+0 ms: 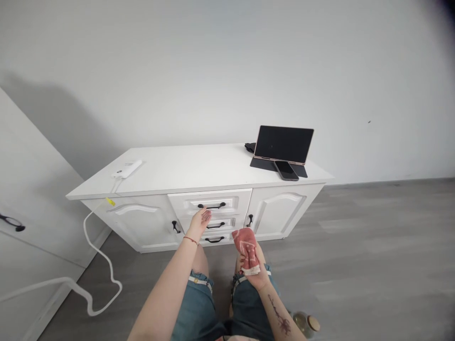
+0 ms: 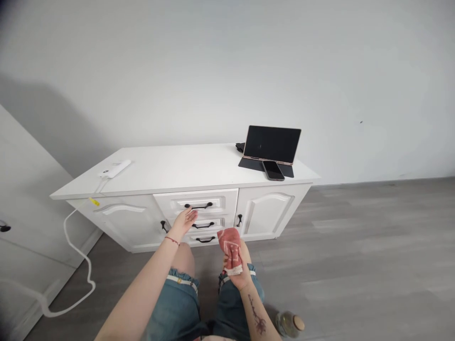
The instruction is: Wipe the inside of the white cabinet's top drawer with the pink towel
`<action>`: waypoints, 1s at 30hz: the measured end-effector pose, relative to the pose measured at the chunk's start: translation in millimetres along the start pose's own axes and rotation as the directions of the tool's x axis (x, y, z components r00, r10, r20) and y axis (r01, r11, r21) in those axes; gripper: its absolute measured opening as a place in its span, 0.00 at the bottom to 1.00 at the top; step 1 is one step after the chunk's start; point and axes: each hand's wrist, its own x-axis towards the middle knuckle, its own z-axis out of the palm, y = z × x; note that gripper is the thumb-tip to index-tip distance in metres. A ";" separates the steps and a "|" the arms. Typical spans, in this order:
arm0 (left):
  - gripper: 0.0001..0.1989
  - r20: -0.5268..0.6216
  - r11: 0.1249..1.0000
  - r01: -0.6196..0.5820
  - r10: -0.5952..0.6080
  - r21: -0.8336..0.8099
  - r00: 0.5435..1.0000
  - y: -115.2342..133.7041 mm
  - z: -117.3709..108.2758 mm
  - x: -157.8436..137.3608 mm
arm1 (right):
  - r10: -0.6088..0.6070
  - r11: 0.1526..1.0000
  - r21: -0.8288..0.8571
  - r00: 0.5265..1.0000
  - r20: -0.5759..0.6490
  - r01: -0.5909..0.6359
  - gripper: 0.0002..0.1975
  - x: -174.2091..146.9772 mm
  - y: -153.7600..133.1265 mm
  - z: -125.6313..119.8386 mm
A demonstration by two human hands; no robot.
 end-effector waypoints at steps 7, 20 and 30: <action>0.10 0.035 1.000 0.027 -0.026 -0.016 0.999 1.4 14.4 20.1 | 0.119 0.898 0.431 0.991 -0.056 -0.084 0.09 -17.6 -0.3 17.7; 0.11 0.080 0.999 -0.037 0.038 -0.016 0.996 -21.6 -20.9 -14.6 | 0.209 0.817 0.543 0.977 0.035 -0.194 0.16 -37.3 -79.2 44.3; 0.06 0.083 0.999 -0.036 0.039 -0.034 0.996 -54.1 -65.8 -55.1 | 0.265 0.949 0.155 0.960 0.089 -0.276 0.10 -38.6 -121.5 77.0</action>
